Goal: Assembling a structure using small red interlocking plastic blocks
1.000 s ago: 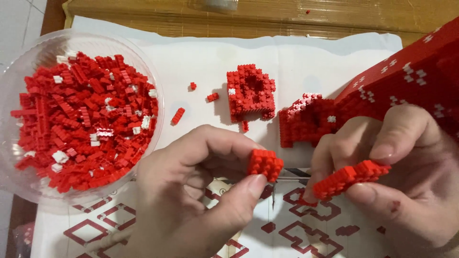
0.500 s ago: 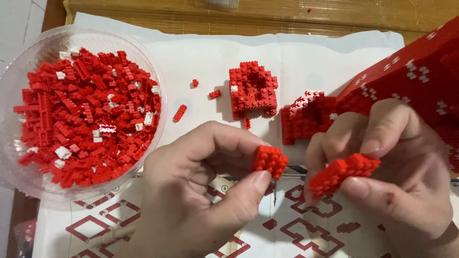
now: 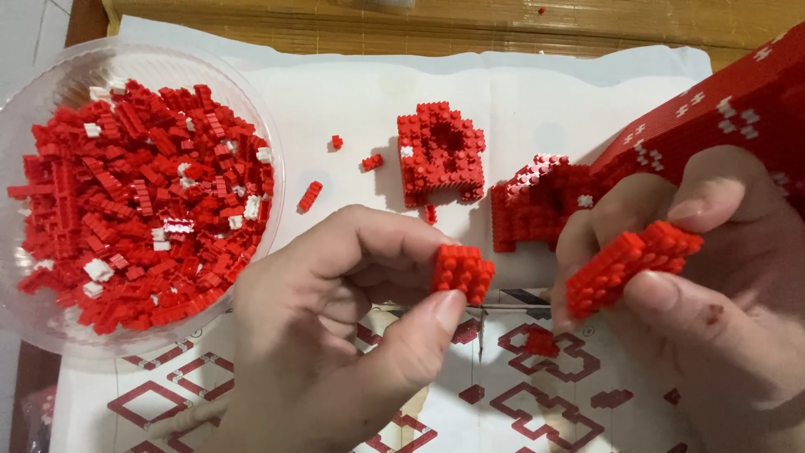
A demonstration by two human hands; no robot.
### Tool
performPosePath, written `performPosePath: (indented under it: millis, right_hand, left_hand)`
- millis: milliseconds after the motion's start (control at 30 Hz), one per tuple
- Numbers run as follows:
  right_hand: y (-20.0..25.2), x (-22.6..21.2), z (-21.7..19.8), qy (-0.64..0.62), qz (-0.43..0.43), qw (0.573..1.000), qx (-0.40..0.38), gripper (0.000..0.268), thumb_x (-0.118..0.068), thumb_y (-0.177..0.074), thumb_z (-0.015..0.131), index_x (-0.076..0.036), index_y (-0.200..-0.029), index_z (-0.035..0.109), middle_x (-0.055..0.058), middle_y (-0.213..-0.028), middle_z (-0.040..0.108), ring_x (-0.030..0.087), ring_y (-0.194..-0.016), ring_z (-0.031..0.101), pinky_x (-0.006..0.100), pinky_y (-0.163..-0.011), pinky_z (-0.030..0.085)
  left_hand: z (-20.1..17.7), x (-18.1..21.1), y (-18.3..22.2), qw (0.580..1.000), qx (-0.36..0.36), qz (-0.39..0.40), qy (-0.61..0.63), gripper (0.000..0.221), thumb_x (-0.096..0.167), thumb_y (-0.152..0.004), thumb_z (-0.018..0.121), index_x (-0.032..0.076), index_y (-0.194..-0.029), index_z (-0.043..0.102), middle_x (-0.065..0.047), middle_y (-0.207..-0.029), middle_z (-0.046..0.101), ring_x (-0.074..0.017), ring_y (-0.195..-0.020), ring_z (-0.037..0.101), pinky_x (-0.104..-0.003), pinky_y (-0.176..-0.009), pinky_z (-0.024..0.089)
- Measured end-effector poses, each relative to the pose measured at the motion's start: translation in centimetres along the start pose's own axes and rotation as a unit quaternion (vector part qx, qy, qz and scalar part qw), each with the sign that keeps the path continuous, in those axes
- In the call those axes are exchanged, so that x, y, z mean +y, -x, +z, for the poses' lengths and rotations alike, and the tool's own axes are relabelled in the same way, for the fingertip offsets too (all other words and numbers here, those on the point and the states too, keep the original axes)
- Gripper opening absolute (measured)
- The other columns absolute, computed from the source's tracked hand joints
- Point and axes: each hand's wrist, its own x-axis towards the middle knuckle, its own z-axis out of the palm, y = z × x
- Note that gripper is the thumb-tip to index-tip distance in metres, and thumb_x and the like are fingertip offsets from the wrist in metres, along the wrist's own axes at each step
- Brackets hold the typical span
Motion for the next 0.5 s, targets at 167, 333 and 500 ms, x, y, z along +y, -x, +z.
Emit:
performPosePath:
  millis: [167, 333, 500]
  right_hand:
    - [-0.9, 1.1, -1.9, 0.034, -0.054, 0.994, -0.093, 0.027, -0.011, -0.091, 0.064, -0.023, -0.114, 0.057, 0.001, -0.076, 0.047, 0.018, -0.067, 0.056, 0.033, -0.063, 0.063]
    - [-0.7, 1.6, -0.6, 0.016, -0.091, 0.993, -0.074, 0.028, -0.009, -0.085, 0.075, -0.017, -0.11, 0.064, 0.002, -0.077, 0.064, 0.014, -0.07, 0.065, 0.034, -0.064, 0.064]
    - [-0.5, 0.4, 0.6, -0.047, -0.019, 0.994, -0.102, 0.026, -0.008, -0.086, 0.073, -0.017, -0.109, 0.067, 0.007, -0.083, 0.064, 0.022, -0.068, 0.068, 0.037, -0.067, 0.058]
  left_hand:
    - [0.0, -0.2, 0.0, 1.0, -0.001, 0.009, 0.004, 0.022, 0.011, -0.081, 0.073, 0.001, -0.1, 0.073, -0.007, -0.084, 0.078, -0.0128, -0.072, 0.073, -0.024, -0.068, 0.065]
    - [0.0, -0.4, -0.1, 1.0, 0.0, 0.022, -0.022, 0.02, 0.005, -0.079, 0.076, 0.001, -0.099, 0.073, -0.007, -0.083, 0.078, -0.0124, -0.069, 0.074, -0.023, -0.065, 0.066]
    - [-0.1, -0.4, 0.0, 1.0, -0.011, 0.014, 0.0, 0.022, 0.006, -0.08, 0.074, 0.0, -0.102, 0.073, -0.007, -0.085, 0.078, -0.0116, -0.07, 0.07, -0.022, -0.065, 0.062]
